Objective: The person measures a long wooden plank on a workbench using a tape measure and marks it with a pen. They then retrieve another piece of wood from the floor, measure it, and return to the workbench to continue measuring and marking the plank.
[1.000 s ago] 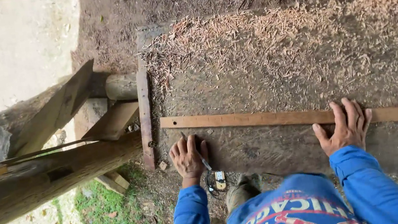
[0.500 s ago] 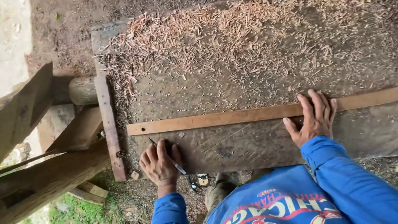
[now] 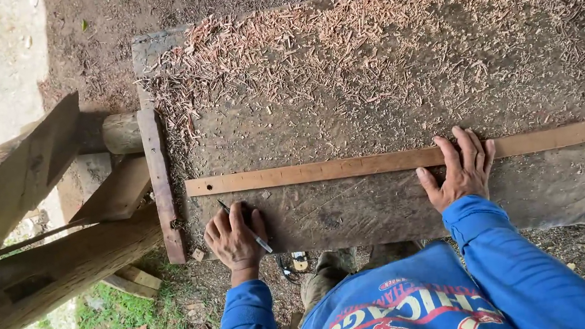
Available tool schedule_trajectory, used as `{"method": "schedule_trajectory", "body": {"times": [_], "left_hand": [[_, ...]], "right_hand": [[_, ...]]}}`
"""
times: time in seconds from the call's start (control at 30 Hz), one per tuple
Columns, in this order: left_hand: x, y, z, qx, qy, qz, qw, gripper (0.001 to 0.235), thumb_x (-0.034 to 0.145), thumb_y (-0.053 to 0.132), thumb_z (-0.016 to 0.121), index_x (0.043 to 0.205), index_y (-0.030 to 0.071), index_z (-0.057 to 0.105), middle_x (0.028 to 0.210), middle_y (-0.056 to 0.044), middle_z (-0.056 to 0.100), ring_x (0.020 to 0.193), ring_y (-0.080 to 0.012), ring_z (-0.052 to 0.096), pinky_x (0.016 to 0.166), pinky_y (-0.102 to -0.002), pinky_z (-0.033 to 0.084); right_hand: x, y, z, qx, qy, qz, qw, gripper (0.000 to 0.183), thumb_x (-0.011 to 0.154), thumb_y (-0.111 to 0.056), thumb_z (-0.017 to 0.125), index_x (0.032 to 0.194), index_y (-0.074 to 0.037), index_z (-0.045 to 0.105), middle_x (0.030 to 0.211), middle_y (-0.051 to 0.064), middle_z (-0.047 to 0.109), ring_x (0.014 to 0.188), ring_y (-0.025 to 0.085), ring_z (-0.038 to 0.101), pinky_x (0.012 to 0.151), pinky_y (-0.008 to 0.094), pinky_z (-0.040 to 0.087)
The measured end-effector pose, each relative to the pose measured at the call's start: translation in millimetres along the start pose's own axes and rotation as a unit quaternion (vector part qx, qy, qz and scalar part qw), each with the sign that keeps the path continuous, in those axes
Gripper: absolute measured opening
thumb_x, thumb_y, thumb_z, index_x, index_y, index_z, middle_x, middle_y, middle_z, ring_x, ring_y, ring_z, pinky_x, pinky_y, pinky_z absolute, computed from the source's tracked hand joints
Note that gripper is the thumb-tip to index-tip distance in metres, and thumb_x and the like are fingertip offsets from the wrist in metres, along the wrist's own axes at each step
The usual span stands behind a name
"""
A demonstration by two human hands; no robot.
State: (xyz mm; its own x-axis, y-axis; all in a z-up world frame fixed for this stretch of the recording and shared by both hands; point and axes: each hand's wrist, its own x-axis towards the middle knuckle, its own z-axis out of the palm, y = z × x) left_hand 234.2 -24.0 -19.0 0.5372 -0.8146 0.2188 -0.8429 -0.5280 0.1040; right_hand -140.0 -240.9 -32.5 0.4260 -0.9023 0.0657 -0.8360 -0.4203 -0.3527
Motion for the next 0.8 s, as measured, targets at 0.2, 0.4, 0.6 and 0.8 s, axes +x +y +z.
{"method": "schedule_trajectory", "body": {"times": [0.2, 0.4, 0.6, 0.8], "left_hand": [[4.2, 4.1, -6.0, -0.005, 0.013, 0.002, 1.0, 0.036, 0.091, 0.039, 0.069, 0.117, 0.014, 0.066, 0.114, -0.015, 0.059, 0.11, -0.0372, 0.055, 0.098, -0.052, 0.042], [9.0, 10.3, -12.8, -0.02, 0.03, 0.007, 0.999, 0.034, 0.089, 0.036, 0.071, 0.114, 0.013, 0.066, 0.109, -0.013, 0.058, 0.106, -0.0367, 0.055, 0.094, -0.051, 0.043], [7.1, 6.0, -9.0, -0.019, 0.019, 0.005, 1.0, 0.036, 0.088, 0.038, 0.07, 0.114, 0.013, 0.065, 0.107, -0.013, 0.058, 0.103, -0.0359, 0.054, 0.093, -0.051, 0.043], [7.8, 6.4, -9.7, -0.024, 0.023, 0.01, 0.999, 0.037, 0.089, 0.039, 0.069, 0.115, 0.013, 0.065, 0.108, -0.013, 0.058, 0.104, -0.0358, 0.054, 0.094, -0.051, 0.043]], "right_hand": [[-0.1, -1.7, -1.0, 0.013, 0.027, -0.016, 0.999, 0.066, 0.093, -0.048, 0.072, 0.145, -0.011, 0.054, 0.161, 0.017, 0.042, 0.152, 0.041, 0.036, 0.129, 0.067, 0.017], [-4.7, 3.6, 1.3, 0.006, 0.032, -0.017, 0.999, 0.066, 0.094, -0.048, 0.074, 0.146, -0.012, 0.057, 0.161, 0.015, 0.043, 0.152, 0.04, 0.038, 0.13, 0.067, 0.018], [-6.0, 2.8, 0.9, 0.026, 0.019, -0.006, 0.999, 0.065, 0.094, -0.049, 0.072, 0.145, -0.012, 0.055, 0.158, 0.017, 0.043, 0.15, 0.04, 0.038, 0.129, 0.067, 0.015], [-5.2, 1.1, -0.2, 0.023, 0.024, -0.005, 0.999, 0.065, 0.095, -0.049, 0.071, 0.146, -0.012, 0.055, 0.158, 0.018, 0.043, 0.15, 0.04, 0.037, 0.13, 0.068, 0.015]]}}
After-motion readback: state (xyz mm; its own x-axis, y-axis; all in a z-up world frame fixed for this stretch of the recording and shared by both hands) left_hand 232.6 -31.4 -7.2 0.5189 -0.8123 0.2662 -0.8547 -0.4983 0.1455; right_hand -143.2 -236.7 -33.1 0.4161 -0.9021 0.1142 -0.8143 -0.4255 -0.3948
